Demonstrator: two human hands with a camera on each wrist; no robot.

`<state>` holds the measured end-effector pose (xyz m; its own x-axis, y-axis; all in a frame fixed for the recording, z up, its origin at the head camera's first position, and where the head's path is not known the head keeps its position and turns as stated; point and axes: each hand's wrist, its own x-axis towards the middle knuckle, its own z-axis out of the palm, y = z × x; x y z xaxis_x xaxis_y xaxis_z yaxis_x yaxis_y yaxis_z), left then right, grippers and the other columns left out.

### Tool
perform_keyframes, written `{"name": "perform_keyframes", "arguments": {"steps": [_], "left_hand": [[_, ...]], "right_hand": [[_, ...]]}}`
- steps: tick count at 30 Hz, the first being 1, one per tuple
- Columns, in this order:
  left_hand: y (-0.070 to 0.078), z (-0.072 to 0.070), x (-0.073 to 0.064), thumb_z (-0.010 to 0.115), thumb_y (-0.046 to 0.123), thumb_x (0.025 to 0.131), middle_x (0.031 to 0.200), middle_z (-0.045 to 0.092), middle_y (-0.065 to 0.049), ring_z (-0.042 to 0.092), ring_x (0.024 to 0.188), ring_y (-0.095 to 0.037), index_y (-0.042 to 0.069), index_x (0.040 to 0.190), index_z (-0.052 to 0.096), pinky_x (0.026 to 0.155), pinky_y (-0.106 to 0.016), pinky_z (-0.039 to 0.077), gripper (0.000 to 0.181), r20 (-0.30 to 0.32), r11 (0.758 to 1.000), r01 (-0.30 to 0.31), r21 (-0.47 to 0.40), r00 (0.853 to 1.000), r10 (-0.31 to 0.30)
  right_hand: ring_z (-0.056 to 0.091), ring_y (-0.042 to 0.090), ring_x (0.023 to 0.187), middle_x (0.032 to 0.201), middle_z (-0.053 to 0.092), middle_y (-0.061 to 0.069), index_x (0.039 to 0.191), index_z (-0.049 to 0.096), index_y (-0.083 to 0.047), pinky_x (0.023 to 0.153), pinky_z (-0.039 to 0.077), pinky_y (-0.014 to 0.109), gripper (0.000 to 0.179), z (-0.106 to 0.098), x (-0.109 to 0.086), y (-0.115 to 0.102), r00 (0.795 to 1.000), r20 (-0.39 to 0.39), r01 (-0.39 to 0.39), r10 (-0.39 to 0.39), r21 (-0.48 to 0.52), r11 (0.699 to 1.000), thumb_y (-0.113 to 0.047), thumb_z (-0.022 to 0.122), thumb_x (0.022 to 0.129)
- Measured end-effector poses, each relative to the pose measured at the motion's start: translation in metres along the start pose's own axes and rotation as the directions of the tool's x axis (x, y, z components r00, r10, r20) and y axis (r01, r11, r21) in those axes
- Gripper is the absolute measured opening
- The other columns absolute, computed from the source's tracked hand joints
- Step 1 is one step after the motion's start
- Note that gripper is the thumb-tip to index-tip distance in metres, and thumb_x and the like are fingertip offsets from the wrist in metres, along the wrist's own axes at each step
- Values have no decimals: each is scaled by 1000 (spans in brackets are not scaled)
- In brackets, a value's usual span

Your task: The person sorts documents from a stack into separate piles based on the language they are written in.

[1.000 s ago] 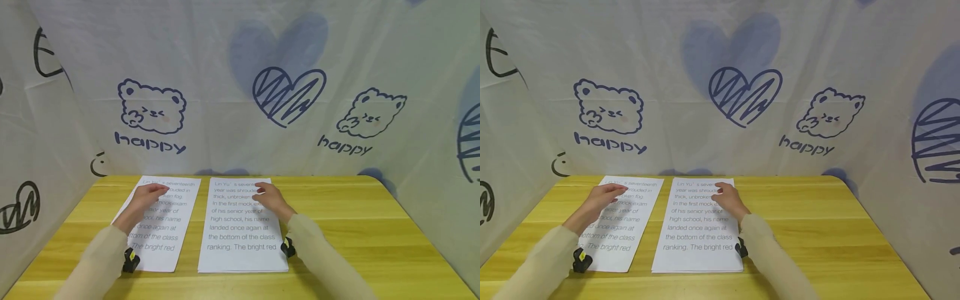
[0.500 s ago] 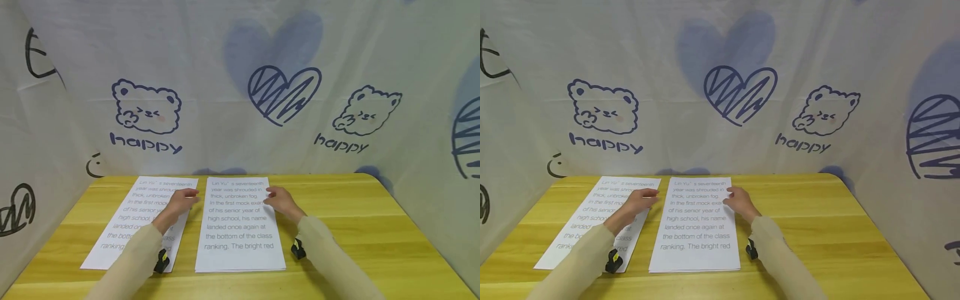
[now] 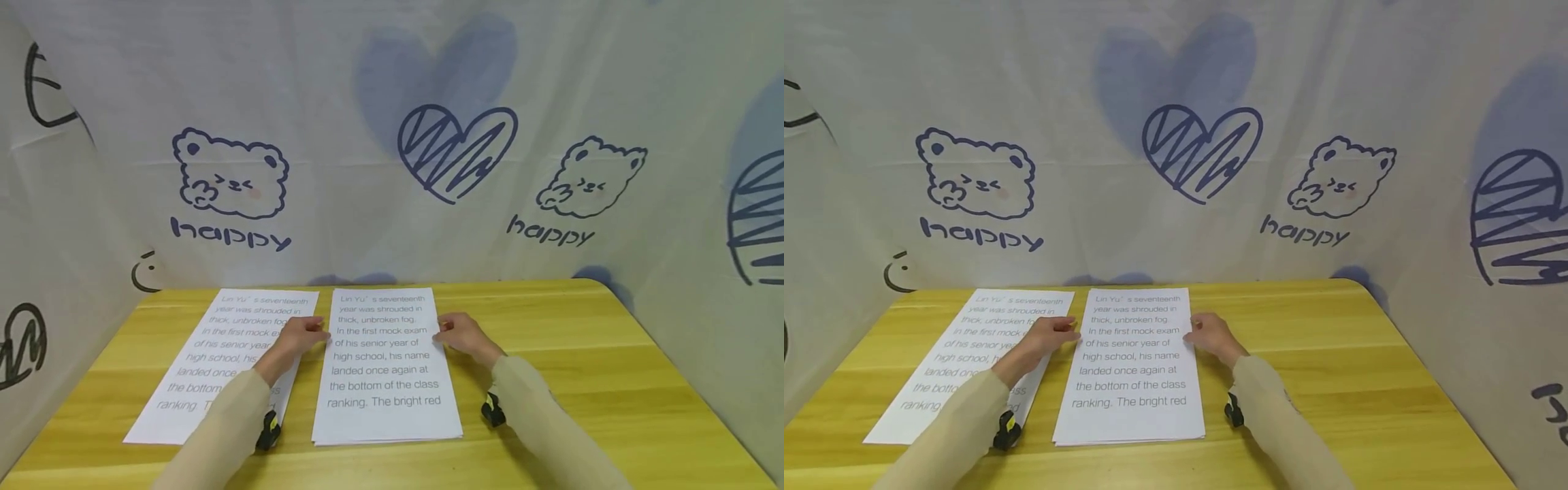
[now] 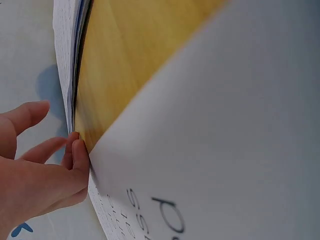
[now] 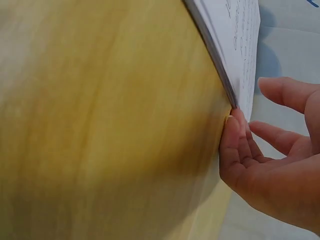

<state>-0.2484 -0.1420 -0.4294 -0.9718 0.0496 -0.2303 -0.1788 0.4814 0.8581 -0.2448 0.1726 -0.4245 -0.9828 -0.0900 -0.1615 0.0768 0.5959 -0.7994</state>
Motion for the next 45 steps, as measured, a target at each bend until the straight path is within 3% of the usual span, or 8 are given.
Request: {"name": "perform_keyframes", "arguments": {"steps": [3, 7, 10, 15, 25, 35, 41, 45], "left_hand": [[-1, 1, 1, 66, 4, 86, 106, 60, -23, 55, 94, -29, -8, 112, 62, 84, -36, 47, 29, -1, 999, -17, 31, 1000, 17], [-2, 2, 1, 68, 4, 84, 104, 59, -23, 50, 86, -25, -9, 109, 64, 79, -35, 44, 29, 0, 995, -23, 94, 1000, 23], [0, 3, 0, 69, 7, 85, 131, 52, -26, 51, 104, -29, -11, 132, 51, 93, -41, 42, 53, 8, 992, -7, 128, 1000, 6], [2, 5, -1, 69, 8, 86, 124, 56, -23, 51, 98, -28, -9, 129, 55, 85, -37, 43, 49, 9, 992, -2, 126, 1000, 1], [1, 7, -2, 63, 11, 90, 127, 55, -24, 52, 105, -29, -7, 134, 51, 94, -42, 42, 49, 38, 992, -10, 123, 999, 5], [4, 1, -1, 61, 9, 92, 134, 51, -25, 50, 114, -30, -9, 138, 44, 101, -45, 39, 52, 134, 993, -22, 115, 991, 6], [11, -4, -1, 59, 14, 94, 139, 44, -28, 45, 124, -36, -7, 141, 42, 106, -48, 34, 54, 204, 982, -61, 177, 979, 24], [13, -4, -1, 60, 14, 94, 135, 48, -26, 48, 119, -35, 0, 140, 48, 102, -48, 37, 50, 174, 980, -55, 189, 985, 22]], "right_hand": [[47, 17, 67, 81, 54, 7, 102, 65, 5, 58, 39, 25, 18, 1, 1, 2, 1000, 8, 6, -6, -5, 1000, -1, 66, 85], [47, 17, 68, 78, 55, 6, 96, 67, 2, 60, 37, 26, 12, 3, 1, 3, 1000, 14, -10, 11, -28, 1000, -3, 68, 85], [48, 18, 71, 80, 55, 6, 98, 68, 1, 62, 37, 26, 14, 4, 1, 3, 1000, 16, -25, 26, -40, 999, -4, 68, 86], [46, 18, 69, 76, 52, 6, 90, 64, 0, 62, 35, 27, 7, 3, 0, 3, 1000, 21, 0, 1, -28, 1000, -4, 67, 85], [47, 20, 77, 81, 51, 6, 95, 63, 0, 67, 35, 29, 10, 4, -1, 3, 1000, 15, -1, 1, 2, 1000, -3, 66, 86], [51, 22, 81, 102, 59, 14, 128, 56, 8, 66, 41, 28, 43, 3, -1, 7, 1000, -7, -16, 17, 88, 996, 0, 62, 87], [55, 25, 87, 111, 60, 19, 131, 55, 6, 71, 46, 30, 44, 2, 1, 8, 996, -65, -45, 55, 136, 990, -3, 62, 88], [58, 27, 90, 111, 61, 19, 128, 58, 6, 78, 51, 34, 39, 4, 2, 8, 993, -104, -32, 56, 212, 977, -2, 60, 90]]}}
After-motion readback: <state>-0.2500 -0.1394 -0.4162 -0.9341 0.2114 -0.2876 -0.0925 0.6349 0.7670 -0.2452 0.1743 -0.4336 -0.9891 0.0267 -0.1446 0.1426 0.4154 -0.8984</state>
